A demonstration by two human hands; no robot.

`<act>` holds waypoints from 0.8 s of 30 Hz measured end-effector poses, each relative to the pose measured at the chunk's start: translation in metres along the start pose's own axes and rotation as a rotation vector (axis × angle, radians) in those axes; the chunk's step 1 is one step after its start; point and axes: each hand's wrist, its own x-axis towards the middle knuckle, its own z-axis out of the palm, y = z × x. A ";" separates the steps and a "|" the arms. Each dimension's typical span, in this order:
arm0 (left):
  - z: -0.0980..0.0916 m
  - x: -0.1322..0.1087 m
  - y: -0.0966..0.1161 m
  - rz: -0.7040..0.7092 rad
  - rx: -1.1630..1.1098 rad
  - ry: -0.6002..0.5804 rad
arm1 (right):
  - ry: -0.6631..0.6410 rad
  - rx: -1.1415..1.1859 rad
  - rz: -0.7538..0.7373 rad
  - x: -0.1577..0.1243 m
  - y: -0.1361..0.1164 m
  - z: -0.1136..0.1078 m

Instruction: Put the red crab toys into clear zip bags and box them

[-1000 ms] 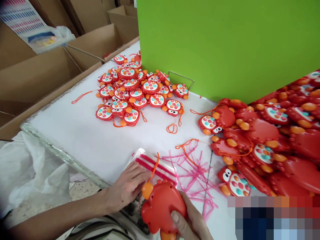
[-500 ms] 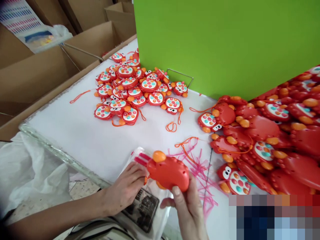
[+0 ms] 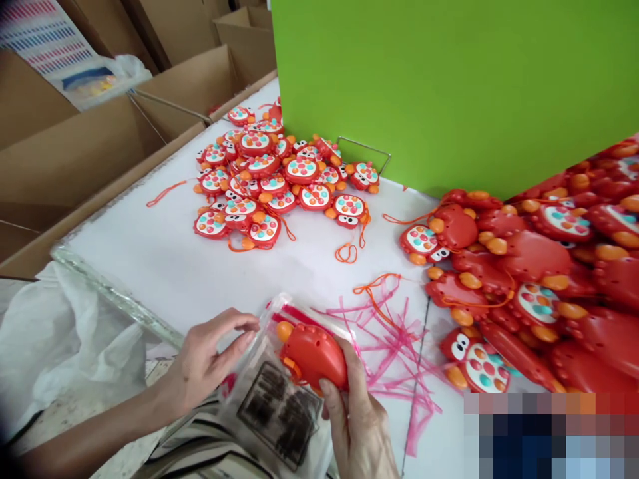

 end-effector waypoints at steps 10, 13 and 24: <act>0.024 0.013 0.002 -0.348 -0.357 -0.156 | -0.072 -0.177 -0.193 0.007 -0.012 -0.010; 0.024 0.010 0.003 -0.399 -0.465 -0.198 | -0.105 -0.298 -0.301 0.015 -0.016 -0.010; 0.028 0.007 0.002 -0.489 -0.782 -0.209 | -0.099 -0.352 -0.463 0.023 -0.036 0.010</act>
